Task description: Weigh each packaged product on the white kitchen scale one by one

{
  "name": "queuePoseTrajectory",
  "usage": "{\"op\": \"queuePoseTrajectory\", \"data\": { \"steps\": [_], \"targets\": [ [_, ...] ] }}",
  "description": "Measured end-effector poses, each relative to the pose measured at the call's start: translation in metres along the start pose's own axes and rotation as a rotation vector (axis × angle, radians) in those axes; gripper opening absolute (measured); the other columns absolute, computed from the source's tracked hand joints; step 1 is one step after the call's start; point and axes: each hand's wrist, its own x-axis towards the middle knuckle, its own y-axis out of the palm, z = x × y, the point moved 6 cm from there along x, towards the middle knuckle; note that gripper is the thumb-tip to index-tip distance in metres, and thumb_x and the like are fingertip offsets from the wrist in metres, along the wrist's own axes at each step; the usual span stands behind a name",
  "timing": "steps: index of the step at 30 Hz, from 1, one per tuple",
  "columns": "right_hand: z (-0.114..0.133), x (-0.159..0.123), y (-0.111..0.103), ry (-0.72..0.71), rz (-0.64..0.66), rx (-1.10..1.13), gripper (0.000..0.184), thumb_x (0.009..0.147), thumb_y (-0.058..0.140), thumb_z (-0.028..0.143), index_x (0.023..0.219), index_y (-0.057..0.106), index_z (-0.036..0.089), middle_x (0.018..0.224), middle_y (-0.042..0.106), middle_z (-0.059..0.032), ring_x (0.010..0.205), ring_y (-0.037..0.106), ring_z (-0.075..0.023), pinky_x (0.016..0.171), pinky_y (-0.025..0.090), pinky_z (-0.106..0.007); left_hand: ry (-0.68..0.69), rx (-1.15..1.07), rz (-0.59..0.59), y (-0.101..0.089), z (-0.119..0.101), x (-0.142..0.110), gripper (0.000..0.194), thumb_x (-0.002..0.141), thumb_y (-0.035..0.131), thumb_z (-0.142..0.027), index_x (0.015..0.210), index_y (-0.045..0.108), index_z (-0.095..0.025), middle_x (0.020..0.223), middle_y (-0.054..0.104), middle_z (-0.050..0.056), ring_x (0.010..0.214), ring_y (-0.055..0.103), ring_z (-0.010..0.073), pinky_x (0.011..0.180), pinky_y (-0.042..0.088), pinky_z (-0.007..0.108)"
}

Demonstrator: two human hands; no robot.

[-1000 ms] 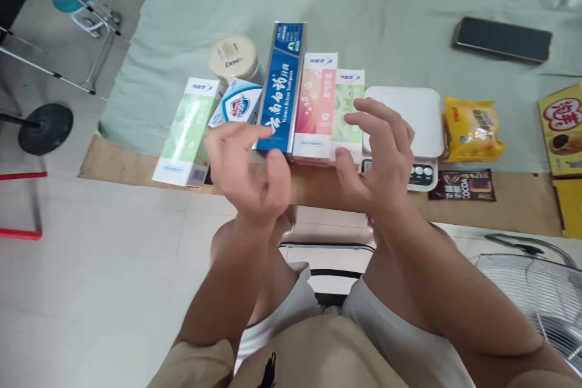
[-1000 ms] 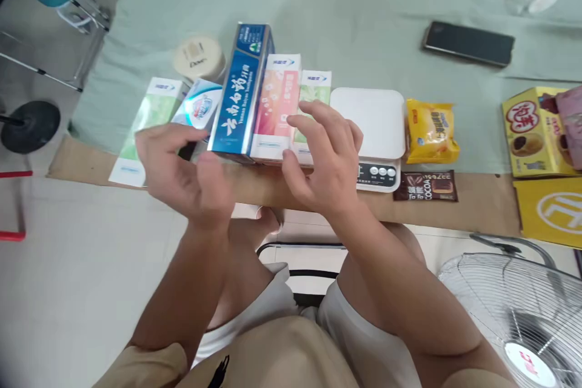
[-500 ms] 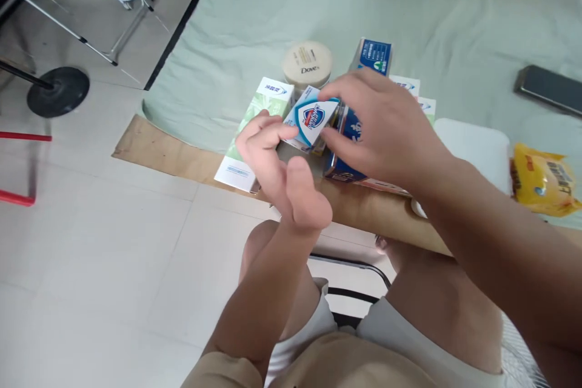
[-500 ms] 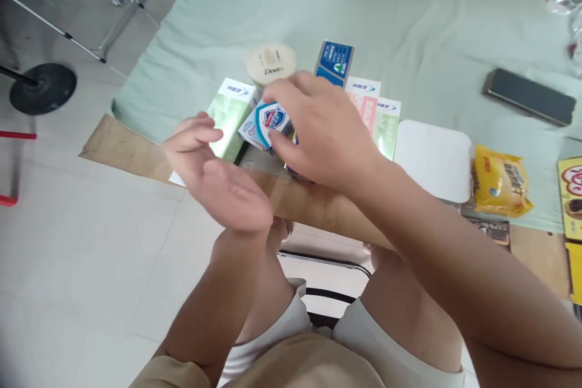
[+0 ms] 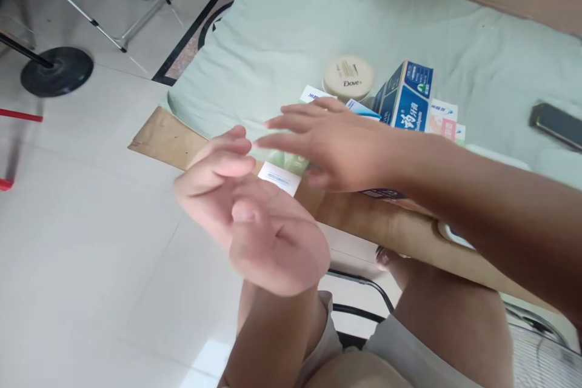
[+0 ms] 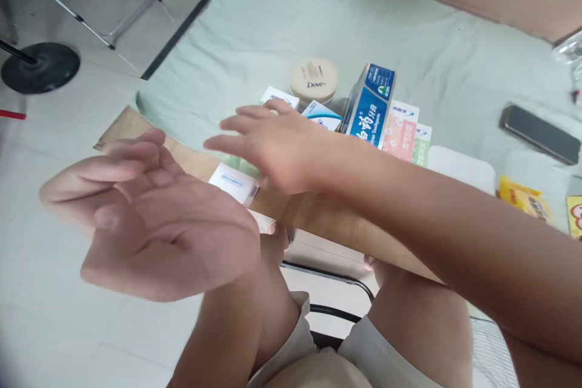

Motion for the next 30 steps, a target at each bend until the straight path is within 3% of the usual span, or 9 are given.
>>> {"op": "queuePoseTrajectory", "data": {
  "steps": [2,5,7,9,15,19,23,27,30],
  "targets": [
    [-0.025,-0.004,-0.02,0.077,-0.026,0.017,0.078,0.077,0.069,0.018,0.151,0.051,0.034,0.157,0.059,-0.0006,0.145,0.054,-0.0313,0.119,0.046,-0.058,-0.065,-0.052,0.142,-0.002,-0.001,0.005,0.053,0.106,0.002,-0.034,0.12,0.054,-0.031,0.107,0.054,0.008,0.115,0.064,0.0232,0.11,0.056,0.05],
    [-0.081,-0.011,-0.046,0.277,-0.135,-0.021,0.071,0.078,0.065,0.022,0.148,0.055,0.031,0.148,0.063,0.0012,0.134,0.063,-0.0234,0.111,0.053,-0.042,-0.18,-0.283,0.578,0.015,-0.001,0.004,0.063,0.107,-0.007,-0.037,0.14,0.046,-0.03,0.138,0.062,0.011,0.14,0.06,0.0215,0.114,0.056,0.047],
    [-0.117,-0.014,-0.048,0.404,-0.128,-0.013,0.063,0.082,0.065,0.029,0.145,0.058,0.028,0.145,0.065,0.0033,0.133,0.064,-0.0205,0.111,0.05,-0.039,-0.239,-0.476,0.809,0.025,-0.001,-0.002,0.069,0.107,-0.013,-0.044,0.154,0.037,-0.034,0.156,0.058,0.008,0.15,0.054,0.0211,0.114,0.056,0.047],
    [-0.147,-0.015,-0.043,0.49,-0.126,0.03,0.058,0.079,0.075,0.033,0.135,0.067,0.025,0.144,0.067,0.001,0.132,0.066,-0.0226,0.11,0.05,-0.042,-0.37,-0.65,0.891,0.033,0.003,-0.006,0.071,0.107,-0.011,-0.052,0.157,0.038,-0.038,0.158,0.057,0.002,0.155,0.048,0.0212,0.117,0.055,0.047],
    [-0.206,0.004,-0.016,0.324,0.0,0.051,0.076,0.064,0.091,0.049,0.132,0.071,0.023,0.151,0.063,-0.0045,0.114,0.073,-0.0204,0.088,0.057,-0.037,-0.879,-0.961,0.937,0.064,0.014,-0.03,0.079,0.102,-0.008,-0.066,0.154,0.042,-0.035,0.166,0.046,-0.007,0.163,0.032,0.0191,0.128,0.046,0.036],
    [-0.217,0.019,-0.011,0.179,0.092,-0.017,0.082,0.07,0.086,0.055,0.141,0.064,0.022,0.135,0.074,-0.0038,0.087,0.074,-0.0107,0.069,0.052,-0.026,-0.96,-0.832,1.035,0.091,0.01,-0.044,0.09,0.097,-0.027,-0.059,0.163,0.028,-0.033,0.17,0.039,-0.005,0.162,0.035,0.0175,0.124,0.051,0.034],
    [-0.217,0.022,-0.006,0.335,0.222,0.021,0.086,0.067,0.087,0.056,0.143,0.062,0.025,0.122,0.078,0.002,0.087,0.076,-0.013,0.07,0.055,-0.027,-0.973,-0.78,0.946,0.109,0.008,-0.046,0.092,0.098,-0.033,-0.045,0.162,0.03,-0.028,0.162,0.051,0.0,0.158,0.041,0.0151,0.121,0.055,0.036],
    [-0.231,0.018,-0.002,0.493,-0.001,0.295,0.035,0.081,0.083,0.047,0.105,0.078,0.022,0.106,0.08,0.0049,0.1,0.078,-0.018,0.091,0.058,-0.034,-0.88,-0.693,0.892,0.115,0.008,-0.044,0.081,0.104,-0.024,-0.033,0.16,0.035,-0.031,0.154,0.061,-0.001,0.152,0.05,0.0145,0.118,0.058,0.039],
    [-0.236,0.014,0.0,0.471,-0.168,0.343,0.033,0.094,0.068,0.05,0.091,0.076,0.018,0.101,0.08,0.004,0.109,0.076,-0.0186,0.096,0.055,-0.035,-0.883,-0.718,0.848,0.119,0.008,-0.045,0.078,0.105,-0.021,-0.029,0.161,0.033,-0.032,0.157,0.058,-0.002,0.155,0.047,0.0145,0.12,0.056,0.04]
  ]
}}
